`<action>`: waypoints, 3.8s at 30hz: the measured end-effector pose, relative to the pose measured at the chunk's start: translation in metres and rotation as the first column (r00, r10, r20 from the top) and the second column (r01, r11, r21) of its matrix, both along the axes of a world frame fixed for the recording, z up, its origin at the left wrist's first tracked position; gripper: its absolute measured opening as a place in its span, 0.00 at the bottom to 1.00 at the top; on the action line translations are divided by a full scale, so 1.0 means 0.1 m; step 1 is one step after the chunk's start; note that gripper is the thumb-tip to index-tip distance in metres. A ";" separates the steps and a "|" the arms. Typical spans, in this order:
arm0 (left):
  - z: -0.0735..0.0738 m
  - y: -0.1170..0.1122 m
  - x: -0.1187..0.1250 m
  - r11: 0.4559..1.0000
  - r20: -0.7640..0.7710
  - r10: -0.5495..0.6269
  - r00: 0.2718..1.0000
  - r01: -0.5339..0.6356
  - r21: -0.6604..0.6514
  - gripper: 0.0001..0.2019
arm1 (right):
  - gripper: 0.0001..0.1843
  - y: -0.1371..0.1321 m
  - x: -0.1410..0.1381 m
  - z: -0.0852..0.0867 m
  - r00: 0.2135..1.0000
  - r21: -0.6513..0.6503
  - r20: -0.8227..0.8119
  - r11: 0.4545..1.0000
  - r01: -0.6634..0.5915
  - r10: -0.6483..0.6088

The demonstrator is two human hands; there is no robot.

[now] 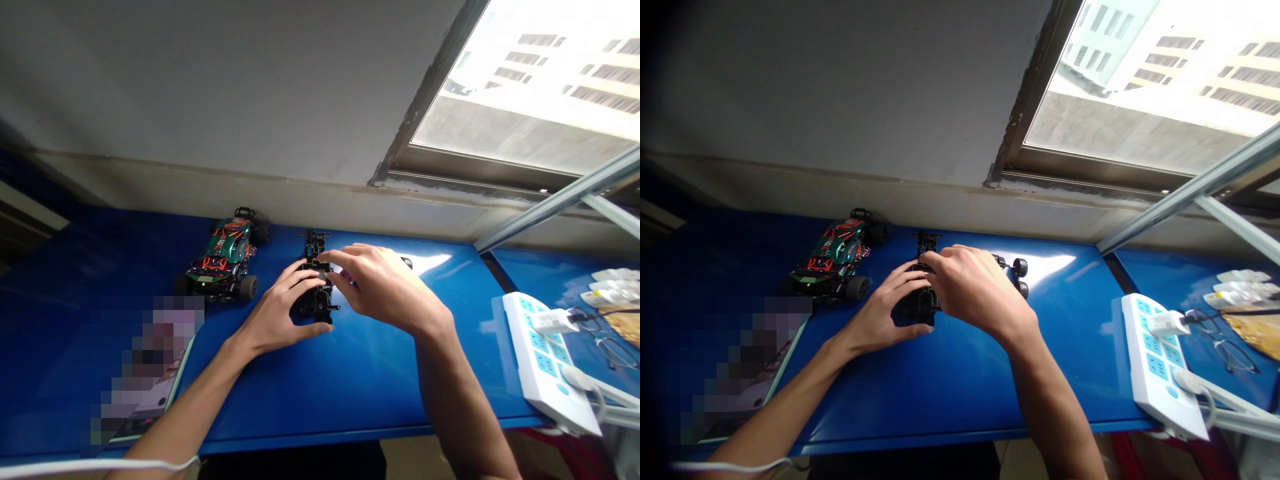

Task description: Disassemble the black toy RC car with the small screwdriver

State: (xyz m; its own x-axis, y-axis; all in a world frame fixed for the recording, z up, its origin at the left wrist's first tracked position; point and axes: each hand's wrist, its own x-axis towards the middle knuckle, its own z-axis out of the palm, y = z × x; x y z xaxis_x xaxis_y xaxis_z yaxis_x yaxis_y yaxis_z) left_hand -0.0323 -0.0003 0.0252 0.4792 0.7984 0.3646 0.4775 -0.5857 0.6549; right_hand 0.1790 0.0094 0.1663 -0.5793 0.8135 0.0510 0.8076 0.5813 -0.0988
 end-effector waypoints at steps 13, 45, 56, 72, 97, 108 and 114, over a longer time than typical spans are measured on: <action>-0.01 0.00 0.00 1.000 0.010 0.003 1.000 -0.003 -0.007 0.35 | 0.17 0.00 -0.02 0.00 0.998 -0.002 0.043 0.999 0.044 -0.044; 0.01 0.00 0.00 1.000 -0.010 -0.008 1.000 0.007 -0.016 0.36 | 0.24 0.01 -0.05 -0.03 0.991 0.021 0.123 0.999 0.046 -0.048; -0.01 0.00 -0.01 0.999 -0.007 -0.011 1.000 0.010 -0.030 0.37 | 0.25 0.00 -0.06 -0.06 0.990 0.022 0.115 0.997 0.074 -0.076; 0.01 0.00 0.00 1.000 -0.008 -0.017 1.000 0.017 -0.020 0.36 | 0.20 0.03 -0.11 -0.11 0.987 0.084 0.138 0.994 0.071 -0.082; -0.01 0.01 -0.01 0.998 0.003 -0.009 1.000 0.009 -0.061 0.41 | 0.30 0.04 -0.01 -0.08 0.999 0.069 -0.026 0.997 0.027 -0.025; 0.00 0.00 0.00 0.999 -0.015 -0.013 1.000 0.012 -0.039 0.40 | 0.32 -0.08 -0.07 -0.10 0.998 0.046 0.006 0.997 -0.066 0.066; 0.02 0.00 0.00 0.999 -0.013 -0.014 1.000 0.014 -0.051 0.40 | 0.19 -0.08 -0.10 -0.08 0.996 -0.010 -0.002 0.996 -0.084 0.084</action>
